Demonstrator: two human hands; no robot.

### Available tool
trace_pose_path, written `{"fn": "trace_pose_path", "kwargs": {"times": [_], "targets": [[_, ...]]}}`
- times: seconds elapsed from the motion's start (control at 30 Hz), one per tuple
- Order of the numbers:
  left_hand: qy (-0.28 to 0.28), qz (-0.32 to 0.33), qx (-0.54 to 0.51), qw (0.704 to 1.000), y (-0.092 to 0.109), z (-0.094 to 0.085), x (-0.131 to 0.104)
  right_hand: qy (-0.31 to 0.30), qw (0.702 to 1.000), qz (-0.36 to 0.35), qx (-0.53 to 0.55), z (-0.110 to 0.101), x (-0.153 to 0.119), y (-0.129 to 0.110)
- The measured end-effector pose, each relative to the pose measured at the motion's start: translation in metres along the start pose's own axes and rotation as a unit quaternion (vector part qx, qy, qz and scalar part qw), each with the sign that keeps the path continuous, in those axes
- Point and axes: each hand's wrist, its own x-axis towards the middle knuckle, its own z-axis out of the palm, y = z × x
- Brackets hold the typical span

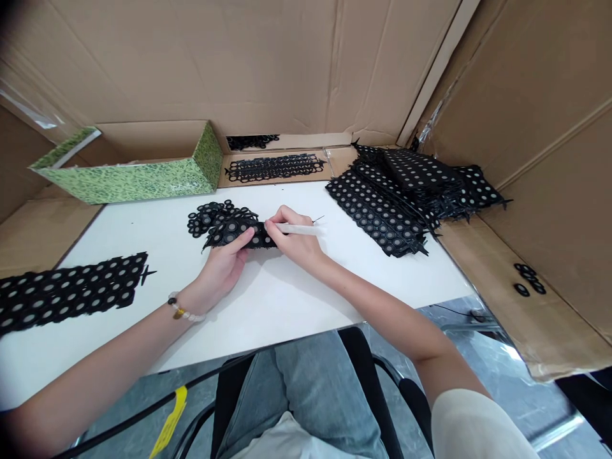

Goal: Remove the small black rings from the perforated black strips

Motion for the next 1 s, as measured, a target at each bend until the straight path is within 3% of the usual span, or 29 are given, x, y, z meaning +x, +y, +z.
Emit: {"fn": "trace_pose_path", "kwargs": {"times": [0.13, 0.27, 0.37, 0.7, 1.0], "targets": [[0.019, -0.051, -0.030, 0.998, 0.003, 0.001, 0.002, 0.004, 0.998, 0.018, 0.052, -0.005, 0.007, 0.001], [0.006, -0.029, -0.013, 0.999, -0.001, 0.002, 0.000, -0.027, 0.991, 0.016, 0.131, -0.003, 0.007, 0.000], [-0.003, -0.015, -0.002, 1.000, -0.004, 0.001, -0.002, -0.030, 0.992, 0.018, 0.120, 0.000, 0.005, -0.001], [-0.010, -0.068, -0.014, 0.998, -0.006, -0.003, 0.001, -0.034, 0.996, 0.019, 0.080, -0.003, 0.005, 0.001], [-0.022, -0.050, -0.006, 0.998, -0.008, -0.006, 0.002, -0.055, 0.996, -0.006, 0.065, -0.002, 0.001, -0.001]]}}
